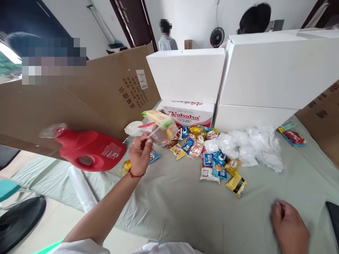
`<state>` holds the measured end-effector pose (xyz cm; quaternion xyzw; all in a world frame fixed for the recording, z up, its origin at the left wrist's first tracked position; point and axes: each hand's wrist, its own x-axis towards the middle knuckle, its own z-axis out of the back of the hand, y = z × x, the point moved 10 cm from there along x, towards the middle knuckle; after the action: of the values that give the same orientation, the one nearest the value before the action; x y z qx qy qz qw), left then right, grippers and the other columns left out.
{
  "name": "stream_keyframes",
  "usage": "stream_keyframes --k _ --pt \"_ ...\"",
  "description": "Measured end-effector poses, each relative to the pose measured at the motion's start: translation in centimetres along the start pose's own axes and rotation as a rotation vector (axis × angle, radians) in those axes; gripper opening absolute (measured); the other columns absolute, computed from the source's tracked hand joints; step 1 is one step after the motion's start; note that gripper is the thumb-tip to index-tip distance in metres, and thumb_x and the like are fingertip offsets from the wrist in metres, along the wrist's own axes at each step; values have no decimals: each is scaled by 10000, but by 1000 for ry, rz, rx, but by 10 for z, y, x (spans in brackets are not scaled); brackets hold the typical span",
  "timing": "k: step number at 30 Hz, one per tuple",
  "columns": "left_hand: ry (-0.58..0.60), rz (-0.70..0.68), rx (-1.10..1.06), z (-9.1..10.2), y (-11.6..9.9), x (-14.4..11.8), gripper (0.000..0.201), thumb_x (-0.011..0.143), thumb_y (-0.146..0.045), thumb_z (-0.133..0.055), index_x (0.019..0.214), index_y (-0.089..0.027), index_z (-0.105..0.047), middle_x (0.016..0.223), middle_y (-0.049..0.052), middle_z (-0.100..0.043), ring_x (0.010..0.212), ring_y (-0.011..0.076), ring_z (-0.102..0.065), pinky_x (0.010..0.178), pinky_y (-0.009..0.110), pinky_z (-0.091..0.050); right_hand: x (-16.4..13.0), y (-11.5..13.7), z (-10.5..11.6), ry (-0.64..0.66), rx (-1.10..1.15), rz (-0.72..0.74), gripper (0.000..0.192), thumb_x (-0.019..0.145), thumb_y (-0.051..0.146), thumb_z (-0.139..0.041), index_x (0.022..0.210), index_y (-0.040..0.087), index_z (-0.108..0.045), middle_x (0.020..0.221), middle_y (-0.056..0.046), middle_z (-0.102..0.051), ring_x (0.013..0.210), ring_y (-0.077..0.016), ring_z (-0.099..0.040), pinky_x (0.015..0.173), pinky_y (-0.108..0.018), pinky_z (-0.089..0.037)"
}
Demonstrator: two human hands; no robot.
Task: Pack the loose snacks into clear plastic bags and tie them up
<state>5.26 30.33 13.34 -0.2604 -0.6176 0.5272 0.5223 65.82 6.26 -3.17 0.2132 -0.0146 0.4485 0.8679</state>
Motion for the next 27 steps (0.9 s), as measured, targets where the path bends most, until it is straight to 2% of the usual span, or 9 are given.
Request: stream_keyframes --k 3,5,9,13,18,20,23,25,27 --pt "-80 455 -589 -37 35 -7 123 964 -215 -630 843 -214 -610 636 -60 -453 485 62 -385 453 150 -297 1 9 5 -24 -14 14 385 878 509 -428 969 241 -690 900 -152 -731 829 -376 -682 675 -458 -486" --pt "-92 635 -741 -66 51 -11 236 945 -111 -592 738 -190 -510 586 -82 -381 418 38 -286 394 143 -192 1 9 4 -30 2 10 412 872 514 -419 973 224 -693 908 -152 -738 839 -364 -684 689 -445 -488" --pt "-40 759 -848 -93 64 -18 331 895 30 -476 673 -194 -374 548 -94 -273 373 36 -200 358 146 -141 0 7 4 -46 52 19 452 859 530 -410 975 197 -693 929 -146 -748 862 -347 -691 730 -431 -501" --pt "-33 799 -970 -80 61 -23 337 877 62 -418 669 -192 -339 548 -80 -257 378 37 -207 356 120 -177 2 19 20 -60 127 33 466 831 544 -431 937 176 -698 900 -150 -743 838 -331 -682 762 -435 -512" --pt "80 914 -1023 -89 50 -64 254 925 -42 -488 715 -185 -474 603 -55 -441 386 25 -259 351 109 -228 -14 88 75 -173 367 49 446 865 546 -553 1024 167 -725 960 -127 -710 802 -253 -636 788 -393 -507" --pt "215 1026 -1000 -117 46 -108 197 928 -97 -533 754 -189 -548 630 -43 -506 384 30 -293 341 124 -244 -34 134 77 -5 663 73 470 849 560 -656 1148 201 -705 949 -82 -701 712 -193 -586 686 -327 -495" --pt "443 1189 -949 -159 37 -188 96 906 -166 -609 815 -184 -635 679 -8 -592 429 58 -431 337 145 -260 -86 216 53 505 1033 145 743 840 556 -750 1484 265 -516 708 32 -601 565 -144 -488 538 -257 -416" --pt "551 1253 -931 -174 31 -230 66 868 -203 -686 813 -178 -658 706 9 -629 513 83 -538 395 160 -360 -115 242 44 656 1112 129 578 901 565 -698 1373 240 -622 612 57 -519 503 -120 -435 500 -242 -371" --pt "672 1264 -879 -177 25 -255 145 804 -271 -790 876 -191 -693 780 22 -672 609 110 -611 493 191 -453 -119 235 48 591 1103 64 408 956 557 -634 1145 208 -725 584 52 -494 485 -108 -414 496 -241 -358"
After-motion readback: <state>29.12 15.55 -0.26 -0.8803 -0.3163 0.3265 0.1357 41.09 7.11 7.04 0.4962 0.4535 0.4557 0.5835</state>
